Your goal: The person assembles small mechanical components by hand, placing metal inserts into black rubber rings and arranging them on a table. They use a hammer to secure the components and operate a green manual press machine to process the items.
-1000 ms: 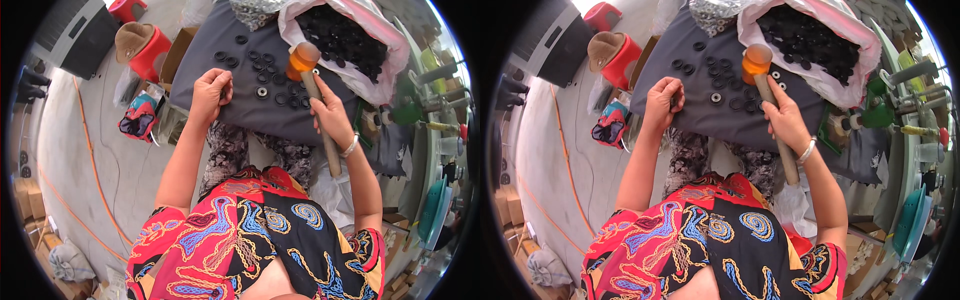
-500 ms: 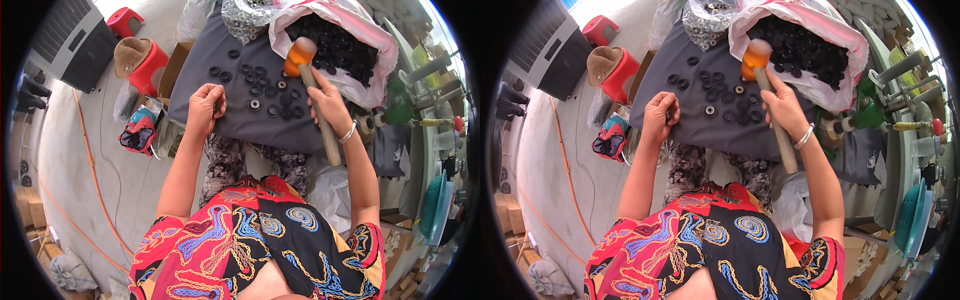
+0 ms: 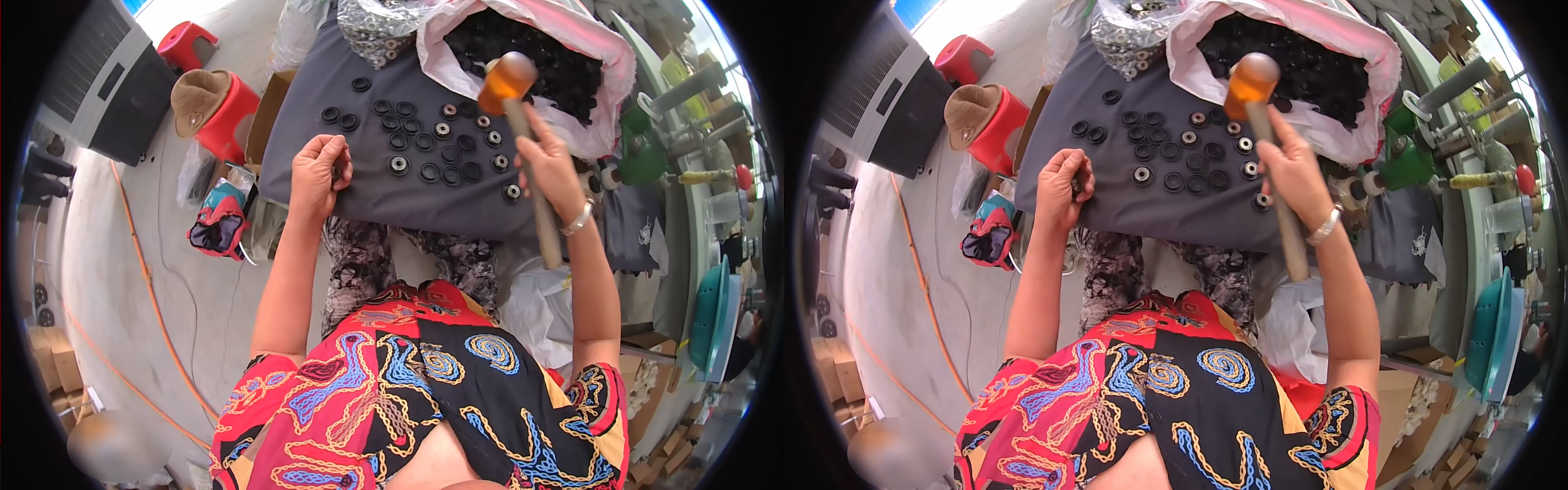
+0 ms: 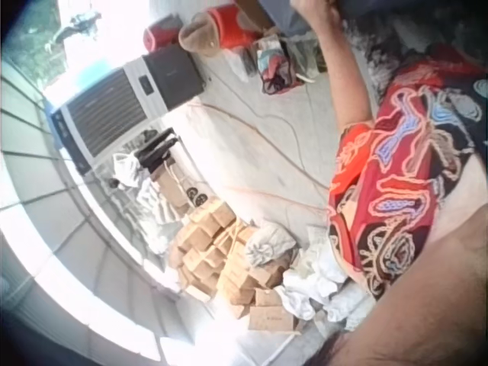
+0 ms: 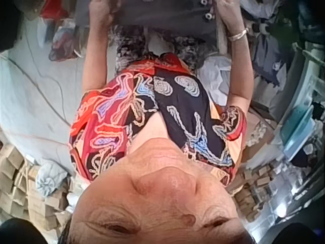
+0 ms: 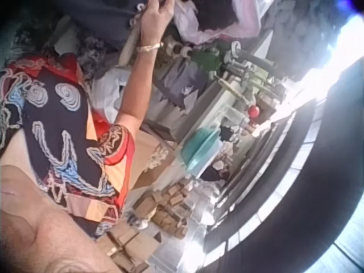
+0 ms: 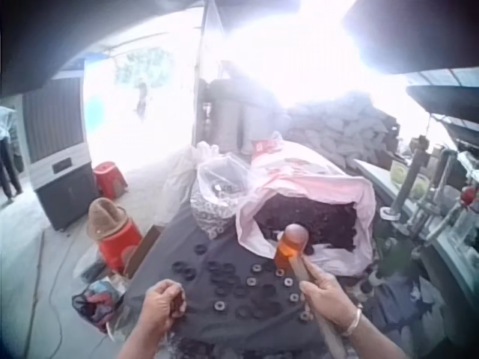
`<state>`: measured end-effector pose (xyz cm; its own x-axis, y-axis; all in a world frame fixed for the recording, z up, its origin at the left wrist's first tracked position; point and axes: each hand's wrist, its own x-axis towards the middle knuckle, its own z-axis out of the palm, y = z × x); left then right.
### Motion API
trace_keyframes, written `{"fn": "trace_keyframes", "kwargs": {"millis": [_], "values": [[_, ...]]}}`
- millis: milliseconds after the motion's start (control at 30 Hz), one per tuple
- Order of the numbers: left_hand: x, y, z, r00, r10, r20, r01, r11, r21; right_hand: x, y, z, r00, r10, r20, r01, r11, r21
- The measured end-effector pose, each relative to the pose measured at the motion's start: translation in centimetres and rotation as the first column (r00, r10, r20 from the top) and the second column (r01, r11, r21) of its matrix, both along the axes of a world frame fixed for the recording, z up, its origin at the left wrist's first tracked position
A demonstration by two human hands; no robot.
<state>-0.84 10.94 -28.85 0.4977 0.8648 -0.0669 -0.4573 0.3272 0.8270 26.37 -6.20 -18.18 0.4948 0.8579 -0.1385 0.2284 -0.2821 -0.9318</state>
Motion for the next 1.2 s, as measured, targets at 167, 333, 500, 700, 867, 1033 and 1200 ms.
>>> {"fn": "trace_keyframes", "kwargs": {"millis": [167,333,500,700,867,1033,1200], "values": [[-0.2,0.0,0.1,1.000,0.006,-0.011,-0.006,1.000,0.015,0.5,0.3,-1.8,0.995,0.041,-0.095,-0.041,0.999,0.001],[0.0,0.1,-0.1,1.000,-0.004,-0.005,0.004,1.000,0.018,0.7,-0.3,-1.8,1.000,-0.012,0.001,0.012,0.999,0.034],[-0.1,0.4,-0.2,0.999,0.007,-0.049,-0.006,1.000,0.022,1.5,-0.7,-1.9,0.999,-0.013,-0.035,0.015,0.999,0.036],[0.0,0.0,-0.1,1.000,0.007,0.004,-0.007,1.000,-0.002,0.1,-2.9,-1.9,0.999,-0.040,-0.012,0.039,0.995,-0.092],[-0.4,0.6,-0.3,0.997,0.009,0.070,-0.003,0.997,-0.078,0.4,-3.7,-2.0,0.996,-0.064,-0.070,0.065,0.998,0.016],[-0.2,0.8,0.3,0.991,0.006,0.136,0.014,0.989,-0.147,-0.1,-3.3,-3.0,1.000,-0.025,-0.002,0.025,0.999,-0.020],[-0.8,-1.4,2.1,0.963,-0.020,0.270,0.097,0.956,-0.277,-0.9,-6.0,-0.8,0.994,-0.085,-0.070,0.088,0.995,0.042]]}}
